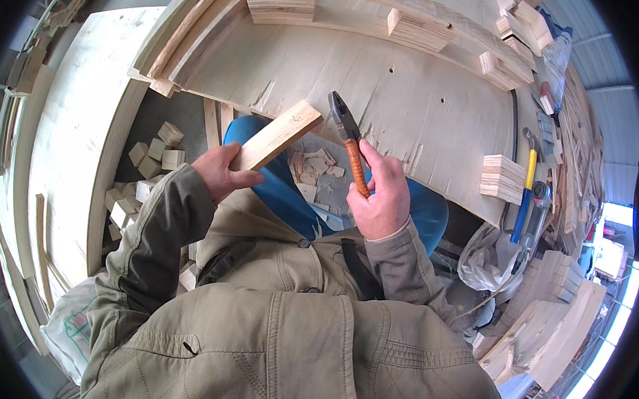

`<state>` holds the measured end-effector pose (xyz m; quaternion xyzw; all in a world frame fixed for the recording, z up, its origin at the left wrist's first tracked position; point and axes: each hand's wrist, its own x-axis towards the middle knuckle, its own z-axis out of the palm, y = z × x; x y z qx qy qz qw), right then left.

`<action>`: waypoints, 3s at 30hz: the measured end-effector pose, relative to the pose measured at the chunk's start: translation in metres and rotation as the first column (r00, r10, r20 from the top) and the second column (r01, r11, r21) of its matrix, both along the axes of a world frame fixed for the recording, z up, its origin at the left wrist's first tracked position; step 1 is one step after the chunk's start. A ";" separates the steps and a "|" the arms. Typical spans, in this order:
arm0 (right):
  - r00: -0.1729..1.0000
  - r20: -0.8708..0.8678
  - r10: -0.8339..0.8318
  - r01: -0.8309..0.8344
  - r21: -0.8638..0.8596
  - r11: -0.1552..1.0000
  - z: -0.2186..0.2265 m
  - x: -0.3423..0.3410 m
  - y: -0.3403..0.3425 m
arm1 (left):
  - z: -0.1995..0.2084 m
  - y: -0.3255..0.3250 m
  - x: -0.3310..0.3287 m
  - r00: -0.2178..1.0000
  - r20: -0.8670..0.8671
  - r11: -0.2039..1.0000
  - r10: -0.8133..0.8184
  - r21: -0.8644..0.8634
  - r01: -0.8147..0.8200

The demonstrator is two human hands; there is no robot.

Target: The person sits on the floor and uses pliers to trim small wooden pieces, removing splinters and shaping edges. They handle each piece individually, rotate it to access different sides, and place trimmed pieces on a nearby workbench.

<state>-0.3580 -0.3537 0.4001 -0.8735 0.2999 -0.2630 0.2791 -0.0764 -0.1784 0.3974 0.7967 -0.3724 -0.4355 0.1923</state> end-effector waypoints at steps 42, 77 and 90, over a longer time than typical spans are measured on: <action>0.851 -0.436 0.294 -0.485 -0.435 0.758 0.027 0.029 -0.093 | 0.016 -0.008 0.002 0.870 0.447 0.977 -0.210 0.077 0.197; 0.781 -0.452 0.430 -0.564 -0.216 0.797 0.036 0.041 -0.118 | 0.014 -0.016 0.000 0.869 0.445 0.975 -0.219 0.070 0.210; 0.885 -0.361 0.295 -0.389 -0.225 0.893 0.023 0.009 -0.105 | 0.015 -0.014 -0.006 0.891 0.416 0.982 -0.184 0.109 0.152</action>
